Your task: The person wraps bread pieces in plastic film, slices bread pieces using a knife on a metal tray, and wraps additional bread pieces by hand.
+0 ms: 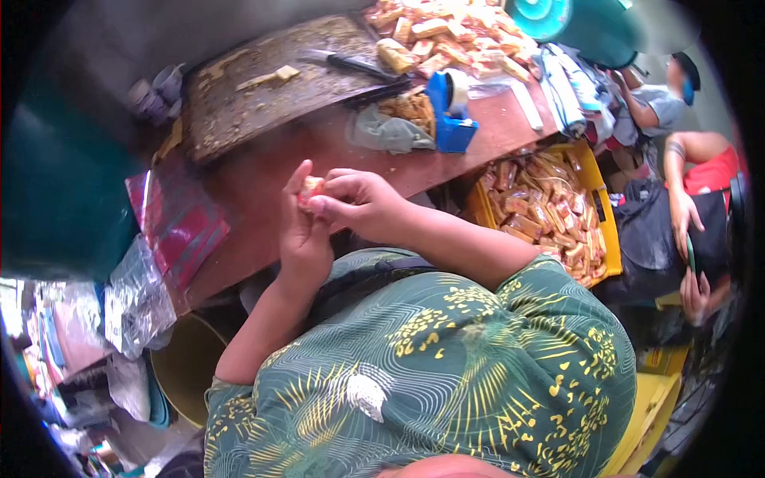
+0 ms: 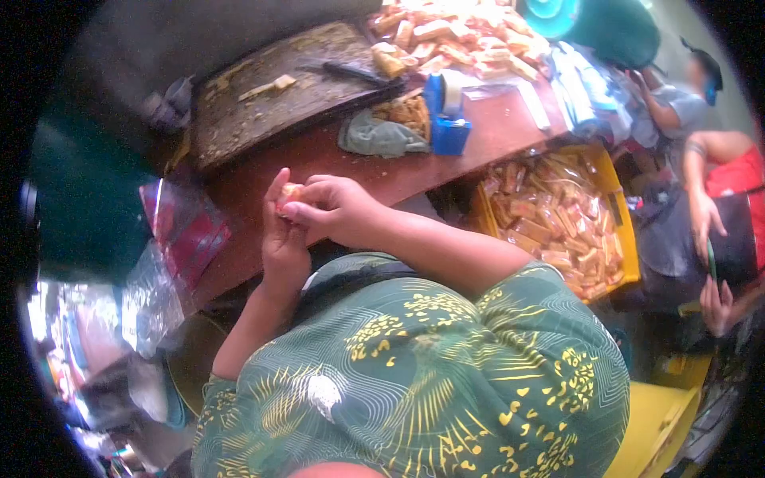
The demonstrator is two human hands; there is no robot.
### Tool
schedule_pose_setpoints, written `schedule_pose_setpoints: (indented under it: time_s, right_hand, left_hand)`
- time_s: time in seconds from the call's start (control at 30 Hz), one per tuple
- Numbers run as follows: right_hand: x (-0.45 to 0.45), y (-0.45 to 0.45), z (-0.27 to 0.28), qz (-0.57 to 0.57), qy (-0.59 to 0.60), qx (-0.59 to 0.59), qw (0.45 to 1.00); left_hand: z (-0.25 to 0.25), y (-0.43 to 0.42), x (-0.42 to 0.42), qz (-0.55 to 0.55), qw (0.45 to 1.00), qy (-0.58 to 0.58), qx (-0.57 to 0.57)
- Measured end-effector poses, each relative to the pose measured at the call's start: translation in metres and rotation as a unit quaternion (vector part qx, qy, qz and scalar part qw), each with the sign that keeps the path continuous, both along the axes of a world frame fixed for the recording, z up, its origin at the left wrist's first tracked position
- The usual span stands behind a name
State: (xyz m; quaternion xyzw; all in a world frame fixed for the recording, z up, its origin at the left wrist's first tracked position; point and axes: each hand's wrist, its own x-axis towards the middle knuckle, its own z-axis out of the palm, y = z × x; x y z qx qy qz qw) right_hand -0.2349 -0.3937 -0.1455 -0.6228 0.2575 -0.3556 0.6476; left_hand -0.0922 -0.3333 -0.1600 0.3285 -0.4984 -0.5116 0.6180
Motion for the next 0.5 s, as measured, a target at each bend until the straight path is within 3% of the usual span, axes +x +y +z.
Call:
schedule_pose_setpoints:
  time_s: [0.07,0.2,0.3,0.43,0.5]
  right_hand:
    - [0.0,0.0,0.0,0.002,-0.005,0.069,0.998]
    - [-0.006,-0.006,-0.003,-0.03,0.07,-0.027,0.997]
    - [-0.018,-0.021,-0.012,-0.055,0.265,-0.16,0.949]
    - [-0.031,-0.015,0.003,-0.088,0.332,-0.203,0.917]
    - [-0.032,-0.013,-0.008,-0.09,0.267,-0.241,0.929]
  left_hand:
    - [-0.001,-0.001,-0.003,-0.003,1.0,0.003,0.01]
    - [-0.002,0.0,-0.006,-0.042,0.995,0.078,0.047]
    - [-0.003,-0.002,-0.008,-0.052,0.985,0.143,0.079]
    - [-0.005,-0.01,-0.005,-0.043,0.972,0.183,0.14]
    - [-0.002,-0.01,-0.004,-0.029,0.969,0.193,0.151]
